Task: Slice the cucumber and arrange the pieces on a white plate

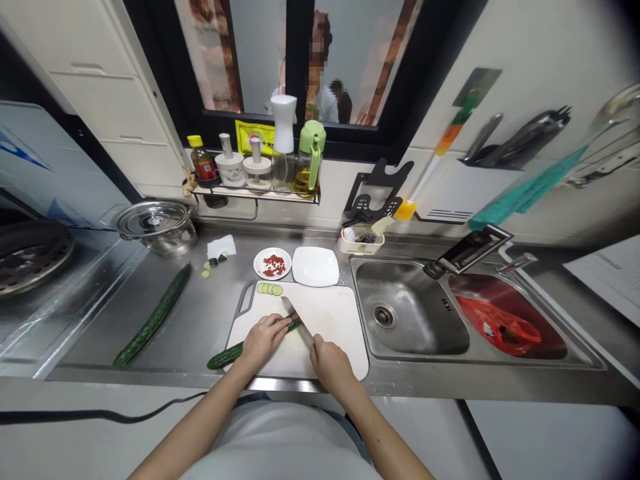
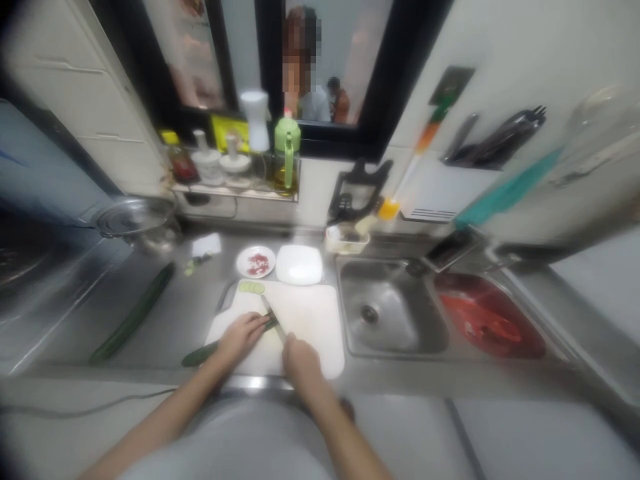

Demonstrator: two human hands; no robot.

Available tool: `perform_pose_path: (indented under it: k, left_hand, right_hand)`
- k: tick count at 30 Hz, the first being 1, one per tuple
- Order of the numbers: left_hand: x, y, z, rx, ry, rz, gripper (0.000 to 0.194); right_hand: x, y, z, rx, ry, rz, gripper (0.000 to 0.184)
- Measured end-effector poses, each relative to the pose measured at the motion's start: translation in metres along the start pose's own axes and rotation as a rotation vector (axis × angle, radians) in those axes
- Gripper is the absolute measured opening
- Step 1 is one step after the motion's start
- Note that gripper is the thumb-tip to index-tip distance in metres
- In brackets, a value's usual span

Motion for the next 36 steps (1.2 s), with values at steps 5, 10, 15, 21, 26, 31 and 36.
perform_pose_path:
  k: [5,10,15,21,26,31,36]
  left_hand:
    - [0.0,0.0,0.002,-0.004,-0.009,0.009,0.03]
    - [0.0,0.001,0.001,-0.007,-0.001,0.001,0.03]
    - [0.0,0.001,0.001,-0.008,0.002,0.003,0.031]
    - [0.001,0.0,-0.001,-0.013,0.002,-0.005,0.031]
    - [0.001,-0.002,-0.003,-0.023,0.003,-0.005,0.03]
    - [0.001,0.0,-0.002,-0.017,0.002,-0.001,0.03]
    - [0.001,-0.001,-0.002,-0.007,-0.004,-0.009,0.03]
  right_hand:
    - [-0.007,0.0,0.002,0.012,0.004,-0.039,0.033]
    - [-0.018,-0.003,0.006,0.012,-0.009,-0.071,0.033]
    - [-0.021,-0.003,0.009,0.018,-0.002,-0.076,0.032]
    - [-0.016,0.0,0.006,0.03,0.01,-0.072,0.029]
    - [-0.009,0.003,0.001,0.024,0.037,-0.068,0.032]
    - [0.0,0.006,-0.005,0.023,0.04,-0.05,0.033]
    - [0.001,0.002,-0.005,0.039,0.044,-0.042,0.032]
Point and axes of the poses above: each hand's wrist, its own x-axis towards the middle knuckle, its own y-axis out of the back of the hand, z = x × y, the point moved 3 cm from there along x, towards the middle knuckle, and after that the axes turned 4 degrees about -x, right-handed, at the moved point
